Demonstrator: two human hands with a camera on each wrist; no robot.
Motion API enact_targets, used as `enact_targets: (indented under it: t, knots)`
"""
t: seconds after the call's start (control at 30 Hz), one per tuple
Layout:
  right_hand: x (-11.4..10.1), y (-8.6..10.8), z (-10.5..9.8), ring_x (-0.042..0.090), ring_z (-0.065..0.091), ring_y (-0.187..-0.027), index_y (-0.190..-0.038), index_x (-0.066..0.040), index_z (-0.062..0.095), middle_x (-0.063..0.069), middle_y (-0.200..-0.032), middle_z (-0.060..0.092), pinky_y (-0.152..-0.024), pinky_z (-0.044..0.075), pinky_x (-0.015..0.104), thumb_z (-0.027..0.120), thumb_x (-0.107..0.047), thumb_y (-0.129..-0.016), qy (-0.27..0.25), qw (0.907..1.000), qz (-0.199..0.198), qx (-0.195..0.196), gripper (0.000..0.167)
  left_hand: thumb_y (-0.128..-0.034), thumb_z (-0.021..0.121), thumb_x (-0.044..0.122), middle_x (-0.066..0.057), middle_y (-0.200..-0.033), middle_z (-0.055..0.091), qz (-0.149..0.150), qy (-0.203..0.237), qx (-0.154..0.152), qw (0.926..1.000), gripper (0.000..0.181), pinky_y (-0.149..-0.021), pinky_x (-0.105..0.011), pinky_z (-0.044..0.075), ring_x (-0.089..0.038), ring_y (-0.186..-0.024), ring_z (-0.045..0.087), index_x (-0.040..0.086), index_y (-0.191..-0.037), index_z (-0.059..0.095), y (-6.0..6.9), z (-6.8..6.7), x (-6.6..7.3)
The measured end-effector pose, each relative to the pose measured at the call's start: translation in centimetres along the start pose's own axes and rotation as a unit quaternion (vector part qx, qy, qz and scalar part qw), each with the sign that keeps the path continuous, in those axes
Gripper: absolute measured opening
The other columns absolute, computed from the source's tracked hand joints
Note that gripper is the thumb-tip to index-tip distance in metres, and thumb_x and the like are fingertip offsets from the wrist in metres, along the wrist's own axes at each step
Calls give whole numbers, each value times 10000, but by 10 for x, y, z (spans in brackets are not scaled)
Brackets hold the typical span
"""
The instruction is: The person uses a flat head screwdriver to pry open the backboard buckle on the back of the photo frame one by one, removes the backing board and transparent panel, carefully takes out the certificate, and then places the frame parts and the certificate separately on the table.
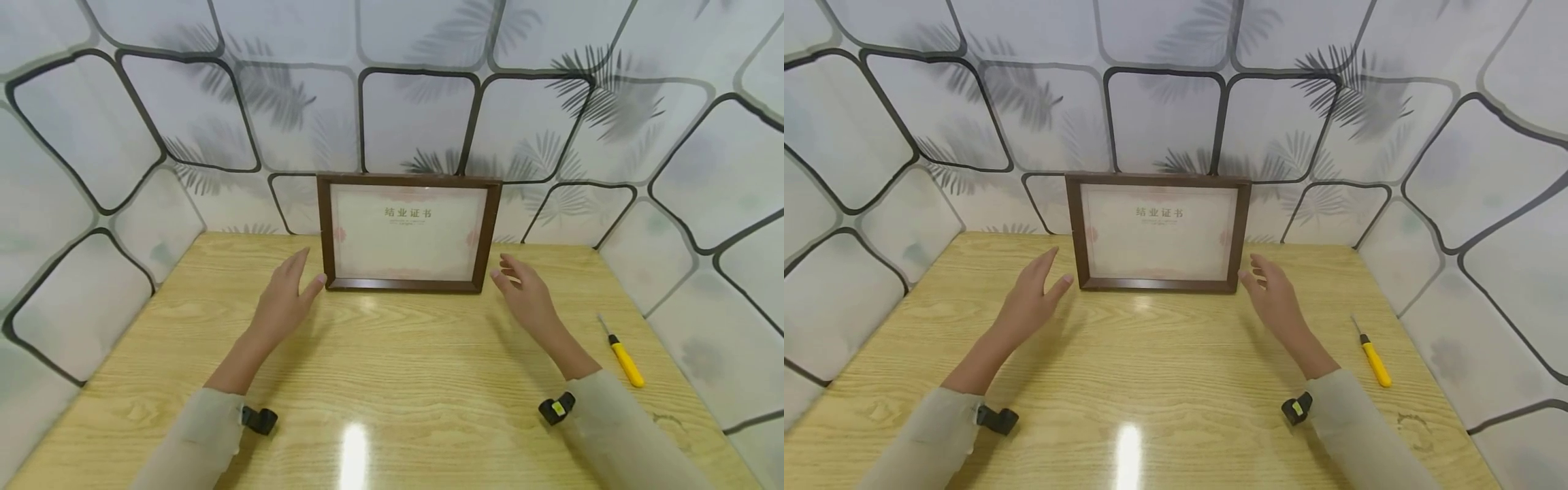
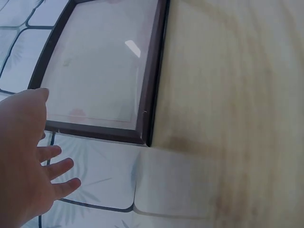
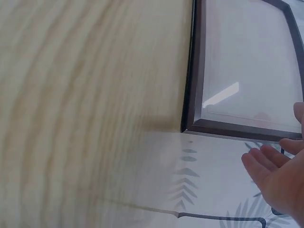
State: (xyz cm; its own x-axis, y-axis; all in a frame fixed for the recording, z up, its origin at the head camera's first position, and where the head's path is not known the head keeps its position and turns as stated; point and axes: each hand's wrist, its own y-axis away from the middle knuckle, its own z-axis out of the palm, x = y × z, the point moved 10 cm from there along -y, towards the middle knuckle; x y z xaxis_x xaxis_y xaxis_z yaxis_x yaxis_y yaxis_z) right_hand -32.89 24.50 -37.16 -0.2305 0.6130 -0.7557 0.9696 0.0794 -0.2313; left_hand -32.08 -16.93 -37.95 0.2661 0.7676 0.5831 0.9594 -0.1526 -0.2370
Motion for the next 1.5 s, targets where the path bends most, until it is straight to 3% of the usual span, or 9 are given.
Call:
enact_targets:
  t: [0.17,0.4,0.73,0.9,1.17,1.5]
  knots:
    - [-6,-8,-8,419,488,-1344,-1526,16,389,258,-1467,478,-1120,416,551,516,-354,-1061,-275,9991,-105,299,608,-1040,404,577,-181,-1612,321,43,635,366,9973,748,-1123,-653,338,-408,-1449,339,142,-1620,219,-13,-13,7]
    - [-17,-18,-20,413,511,-1323,-1497,23,429,239,-1434,511,-1107,427,558,522,-373,-1056,-340,9975,-245,576,600,-1055,492,442,-143,-1560,393,306,1552,809,9841,646,-1094,-562,417,-352,-1375,432,124,-1588,313,-30,-29,16]
    - [-25,-35,-35,378,519,-1312,-1485,-5,465,219,-1400,524,-1116,429,511,525,-384,-1047,-330,9946,-201,962,583,-1046,562,223,-164,-1464,506,669,2037,1442,9660,486,-1064,-507,465,-370,-1306,508,48,-1491,472,-50,-50,24]
    - [-28,-42,-42,365,531,-1301,-1480,-17,477,217,-1385,516,-1112,438,493,538,-383,-1041,-389,9927,-237,1113,574,-1042,573,198,-164,-1437,528,738,2316,1622,9564,450,-1080,-473,461,-339,-1294,523,47,-1461,513,-58,-59,29]
    - [-37,-56,-51,324,550,-1280,-1472,-29,488,207,-1395,505,-1094,466,441,548,-361,-1040,-365,9905,-414,1259,548,-1046,564,259,-168,-1459,520,383,2476,1713,9528,488,-1102,-443,448,-298,-1304,534,80,-1493,487,-78,-67,31]
    - [-41,-75,-58,326,523,-1321,-1486,-53,474,170,-1428,480,-1119,443,448,546,-403,-1033,-443,9901,-317,1297,577,-1041,559,242,-127,-1459,525,263,2557,1848,9486,470,-1108,-378,457,-281,-1305,552,47,-1466,513,-107,-75,34]
